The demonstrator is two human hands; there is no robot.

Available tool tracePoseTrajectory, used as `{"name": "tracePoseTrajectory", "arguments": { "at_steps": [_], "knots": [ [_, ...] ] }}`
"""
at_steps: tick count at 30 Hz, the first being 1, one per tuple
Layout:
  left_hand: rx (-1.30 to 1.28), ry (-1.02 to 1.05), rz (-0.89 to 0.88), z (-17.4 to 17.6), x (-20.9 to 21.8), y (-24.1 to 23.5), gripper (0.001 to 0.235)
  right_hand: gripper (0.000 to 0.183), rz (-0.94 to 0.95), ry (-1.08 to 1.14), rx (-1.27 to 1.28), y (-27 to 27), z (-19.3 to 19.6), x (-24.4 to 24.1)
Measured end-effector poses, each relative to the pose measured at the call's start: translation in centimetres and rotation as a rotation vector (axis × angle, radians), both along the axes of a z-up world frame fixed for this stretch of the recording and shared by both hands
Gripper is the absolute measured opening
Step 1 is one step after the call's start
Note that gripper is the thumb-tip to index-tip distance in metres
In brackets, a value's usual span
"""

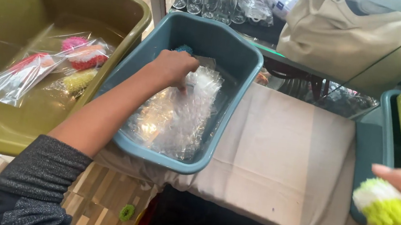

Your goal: The person places small items, including hair ties and plastic rings, into individual clear plastic bags by hand and then puts the packaged items into a large green bin.

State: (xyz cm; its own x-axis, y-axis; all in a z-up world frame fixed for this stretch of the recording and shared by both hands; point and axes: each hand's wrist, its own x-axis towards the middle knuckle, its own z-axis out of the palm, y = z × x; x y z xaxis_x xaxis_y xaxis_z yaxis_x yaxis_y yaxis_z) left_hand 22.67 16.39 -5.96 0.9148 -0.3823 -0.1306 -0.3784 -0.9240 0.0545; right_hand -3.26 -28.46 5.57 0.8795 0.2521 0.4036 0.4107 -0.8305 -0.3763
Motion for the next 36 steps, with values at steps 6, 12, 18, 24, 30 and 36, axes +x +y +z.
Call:
{"name": "tracePoseTrajectory", "arguments": {
  "at_steps": [6,12,18,24,30,36],
  "knots": [
    [-0.121,0.003,0.086,4.3,-1.4,0.5,0.008,0.075,0.077,-0.079,-0.250,2.0,2.4,3.5],
    [-0.361,-0.224,0.052,9.8,-3.4,0.2,0.015,0.069,0.100,0.112,-0.102,6.0,3.0,6.0],
    [-0.521,-0.399,-0.037,10.2,-4.2,-1.2,0.015,0.048,0.367,-0.036,0.177,14.0,0.4,10.2],
    [-0.540,-0.357,-0.125,11.6,-6.7,-2.1,0.017,0.068,0.377,-0.308,0.244,20.2,0.8,17.9],
    [-0.248,-0.498,-0.026,11.6,-7.8,0.6,0.036,0.047,0.327,-0.113,0.182,21.0,-2.0,21.1],
    [0.006,-0.610,-0.171,8.5,-7.3,2.0,0.056,0.036,0.293,-0.296,0.581,16.3,-0.8,17.7]
  ]
}}
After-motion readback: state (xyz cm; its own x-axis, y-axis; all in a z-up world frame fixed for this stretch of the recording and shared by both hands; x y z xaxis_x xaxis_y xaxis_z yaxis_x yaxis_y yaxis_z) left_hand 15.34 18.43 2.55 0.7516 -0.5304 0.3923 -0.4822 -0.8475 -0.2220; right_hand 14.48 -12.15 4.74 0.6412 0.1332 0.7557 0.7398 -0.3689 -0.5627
